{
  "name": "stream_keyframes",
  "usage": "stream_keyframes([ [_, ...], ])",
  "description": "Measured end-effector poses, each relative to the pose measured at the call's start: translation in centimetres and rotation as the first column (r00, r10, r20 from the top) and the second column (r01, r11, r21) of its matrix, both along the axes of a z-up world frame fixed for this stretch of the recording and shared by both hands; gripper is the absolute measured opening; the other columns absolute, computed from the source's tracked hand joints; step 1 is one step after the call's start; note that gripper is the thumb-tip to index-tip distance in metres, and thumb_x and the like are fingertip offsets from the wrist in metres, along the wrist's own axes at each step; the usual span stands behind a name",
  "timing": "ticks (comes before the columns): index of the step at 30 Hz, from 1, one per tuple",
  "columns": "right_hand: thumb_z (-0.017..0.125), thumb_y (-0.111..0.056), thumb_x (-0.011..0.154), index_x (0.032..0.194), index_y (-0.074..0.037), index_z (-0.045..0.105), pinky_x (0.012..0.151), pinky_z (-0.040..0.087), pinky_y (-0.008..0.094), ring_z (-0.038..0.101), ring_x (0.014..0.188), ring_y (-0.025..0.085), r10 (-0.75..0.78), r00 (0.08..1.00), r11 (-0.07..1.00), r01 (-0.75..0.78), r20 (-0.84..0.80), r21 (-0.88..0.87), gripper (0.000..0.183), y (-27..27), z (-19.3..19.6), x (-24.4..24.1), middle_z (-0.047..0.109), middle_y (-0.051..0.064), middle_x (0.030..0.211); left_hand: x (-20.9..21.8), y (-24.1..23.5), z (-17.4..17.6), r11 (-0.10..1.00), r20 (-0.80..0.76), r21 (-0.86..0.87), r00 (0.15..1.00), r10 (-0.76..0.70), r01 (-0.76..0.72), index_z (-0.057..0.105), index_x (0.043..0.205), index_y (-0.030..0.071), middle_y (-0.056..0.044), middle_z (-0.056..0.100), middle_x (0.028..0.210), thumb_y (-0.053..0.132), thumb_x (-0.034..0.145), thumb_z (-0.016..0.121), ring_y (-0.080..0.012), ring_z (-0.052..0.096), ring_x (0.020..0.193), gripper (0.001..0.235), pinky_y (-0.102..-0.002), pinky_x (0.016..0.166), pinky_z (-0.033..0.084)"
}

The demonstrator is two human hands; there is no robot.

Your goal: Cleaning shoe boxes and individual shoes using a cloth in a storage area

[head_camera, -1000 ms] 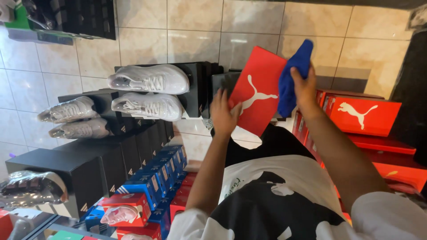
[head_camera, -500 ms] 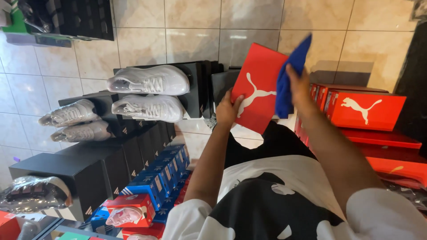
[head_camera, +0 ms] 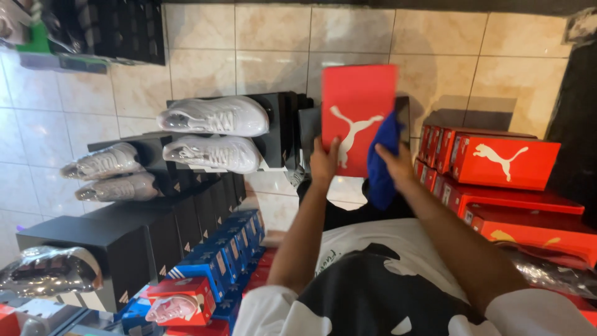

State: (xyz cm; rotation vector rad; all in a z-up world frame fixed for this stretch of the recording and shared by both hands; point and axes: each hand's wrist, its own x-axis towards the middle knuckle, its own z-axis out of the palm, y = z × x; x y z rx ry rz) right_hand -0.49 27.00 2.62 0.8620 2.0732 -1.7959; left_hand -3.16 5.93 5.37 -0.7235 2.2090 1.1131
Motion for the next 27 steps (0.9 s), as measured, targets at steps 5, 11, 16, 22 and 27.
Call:
stream_keyframes([
  [5,0.084,-0.050,0.091,0.134,-0.014,0.066,0.097,0.052,0.048,0.066,0.114,0.029,0.232,0.972,0.970,-0.228,0.037,-0.085,0.059,4.5,0.9,-7.6,0.068,0.014,0.122,3.5,2.2,-3.7,0.898,-0.063,0.178,0.906,0.420,-0.404,0.036,0.141,0.011,-0.027,0.059,0.137,0.064,0.095,0.061,-0.0430,0.061,0.125,0.075,-0.054,0.105,0.050],
  [11,0.086,-0.046,0.091,0.128,-0.017,0.067,0.095,0.060,0.044,0.075,0.109,0.028,-0.563,0.825,0.778,0.546,0.040,-0.311,0.051,7.4,1.3,-4.7,0.072,0.010,0.121,1.3,4.2,4.7,0.877,-0.071,0.307,0.910,0.409,-0.370,-0.013,0.162,0.012,-0.038,0.029,0.157,0.056,0.099,0.054,-0.0524,0.039,0.141,0.102,-0.066,0.110,0.039],
  [16,0.085,-0.042,0.083,0.113,-0.018,0.074,0.081,0.063,0.038,0.077,0.092,0.023,-0.712,0.607,0.480,0.788,0.354,-0.386,0.040,0.8,-1.4,4.4,0.076,0.006,0.106,0.8,5.0,3.5,0.842,-0.041,0.358,0.895,0.445,-0.403,-0.003,0.162,0.009,-0.040,0.034,0.153,0.055,0.100,0.054,-0.0556,0.042,0.137,0.095,-0.070,0.103,0.044],
  [22,0.081,-0.034,0.085,0.102,-0.018,0.077,0.076,0.061,0.035,0.077,0.083,0.022,-0.713,0.490,0.347,0.868,0.501,-0.355,0.024,-5.3,-1.8,4.4,0.076,0.005,0.096,2.3,5.3,1.3,0.742,0.103,0.447,0.853,0.511,-0.499,-0.008,0.162,0.023,-0.031,0.029,0.158,0.047,0.101,0.060,-0.0540,0.043,0.136,0.094,-0.072,0.098,0.048],
  [27,0.066,-0.032,0.094,0.114,-0.021,0.072,0.087,0.054,0.041,0.070,0.093,0.021,-0.723,0.546,0.459,0.838,0.424,-0.296,0.023,-5.4,-0.9,3.5,0.070,0.006,0.102,3.2,4.4,-1.1,0.880,-0.007,0.359,0.942,0.336,-0.311,-0.010,0.162,0.021,-0.035,0.027,0.157,0.052,0.101,0.059,-0.0542,0.043,0.136,0.098,-0.069,0.096,0.051],
])
